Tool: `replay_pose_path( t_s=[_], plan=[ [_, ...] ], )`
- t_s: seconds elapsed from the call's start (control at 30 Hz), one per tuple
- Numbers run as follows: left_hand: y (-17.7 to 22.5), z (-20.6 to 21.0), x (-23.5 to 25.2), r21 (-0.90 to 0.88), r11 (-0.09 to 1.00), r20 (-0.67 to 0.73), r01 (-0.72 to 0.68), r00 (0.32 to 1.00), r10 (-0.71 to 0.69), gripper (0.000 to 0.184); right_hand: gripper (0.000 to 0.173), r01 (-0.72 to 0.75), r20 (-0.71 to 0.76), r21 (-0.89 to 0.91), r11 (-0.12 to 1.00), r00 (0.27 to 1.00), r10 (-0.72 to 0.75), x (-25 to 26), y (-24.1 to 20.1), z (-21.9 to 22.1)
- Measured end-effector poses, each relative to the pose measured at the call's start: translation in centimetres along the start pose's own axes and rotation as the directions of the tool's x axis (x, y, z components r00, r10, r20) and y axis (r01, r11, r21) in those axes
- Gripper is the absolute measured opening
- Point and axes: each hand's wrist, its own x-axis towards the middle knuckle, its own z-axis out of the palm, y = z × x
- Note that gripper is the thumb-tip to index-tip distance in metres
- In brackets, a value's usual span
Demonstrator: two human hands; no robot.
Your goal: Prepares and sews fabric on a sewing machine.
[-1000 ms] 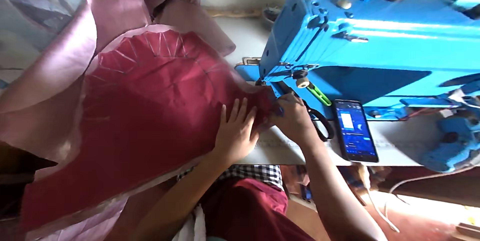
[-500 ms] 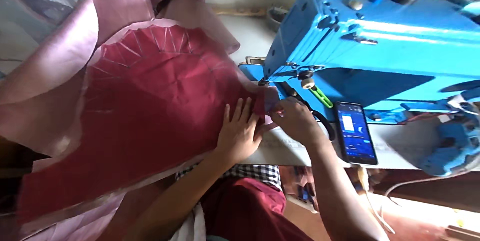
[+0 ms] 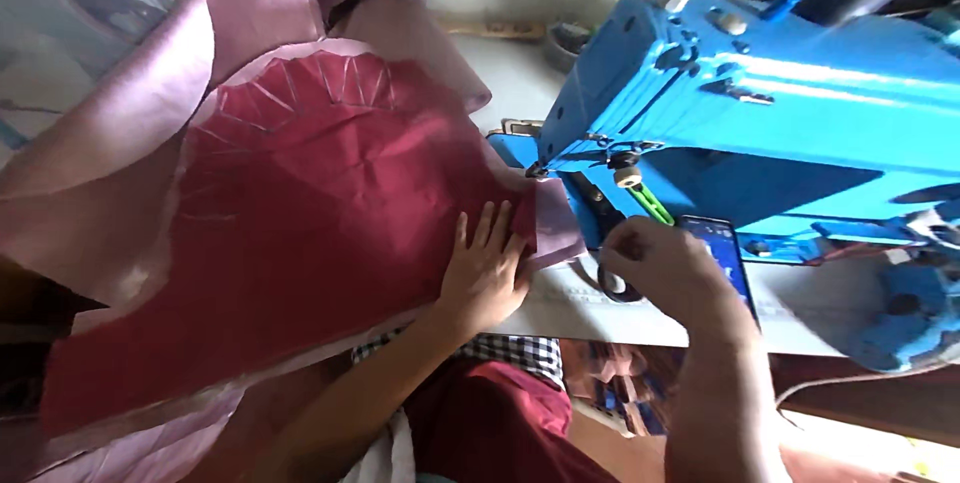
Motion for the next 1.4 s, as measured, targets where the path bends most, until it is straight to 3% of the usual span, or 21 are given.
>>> replay_pose_path(
  t_s=[0.13, 0.23, 0.33, 0.43, 0.57, 0.73, 0.87, 1.03, 1.17, 1.4],
  plan=[
    [-0.1, 0.4, -0.1, 0.038, 0.998, -0.028, -0.042, 0.999, 0.043, 0.048, 0.021, 0.059, -0.162, 0.074, 0.995, 0.986, -0.047, -1.6, 0.6, -1.5],
    [-0.1, 0.2, -0.1, 0.048, 0.998, -0.011, -0.048, 0.999, 0.049, 0.047, 0.019, 0.265, -0.235, 0.164, 0.950, 0.946, -0.223, -2.0, -0.9, -1.4],
    [-0.2, 0.5, -0.2, 0.053, 0.997, -0.052, -0.061, 0.997, 0.064, 0.046, 0.014, 0.435, -0.201, 0.364, 0.824, 0.900, -0.387, -0.2, -2.6, 0.9],
    [-0.2, 0.6, -0.1, 0.034, 0.998, -0.060, -0.062, 0.996, 0.063, 0.045, 0.009, 0.414, -0.134, 0.431, 0.802, 0.908, -0.397, 2.8, -4.0, 4.1],
    [-0.3, 0.5, -0.1, 0.005, 0.998, -0.058, -0.059, 0.997, 0.059, 0.046, 0.012, 0.435, -0.142, 0.204, 0.877, 0.900, -0.413, 5.3, -4.4, 5.9],
    [-0.3, 0.1, 0.0, 0.002, 0.999, 0.001, -0.036, 0.999, 0.036, 0.049, 0.015, 0.298, -0.170, 0.066, 0.952, 0.944, -0.283, 6.0, -3.7, 5.8],
    [0.1, 0.0, -0.1, -0.054, 0.998, 0.007, -0.028, 1.000, 0.028, 0.052, 0.019, 0.264, -0.132, 0.060, 0.963, 0.958, -0.254, 6.5, -2.3, 5.6],
    [-0.4, 0.7, -0.3, -0.097, 0.993, -0.145, -0.070, 0.988, 0.055, 0.049, 0.027, 0.323, -0.175, 0.080, 0.943, 0.936, -0.305, 6.5, -1.7, 6.5],
    [-0.4, 0.7, -0.5, -0.112, 0.990, -0.178, -0.082, 0.982, 0.061, 0.046, 0.031, 0.313, -0.172, 0.089, 0.946, 0.940, -0.295, 5.9, -2.2, 6.5],
    [-0.3, 0.1, -0.5, -0.115, 0.991, -0.101, -0.073, 0.993, 0.062, 0.048, 0.027, 0.334, -0.209, 0.094, 0.938, 0.928, -0.309, 5.9, -1.8, 6.9]
  ],
)
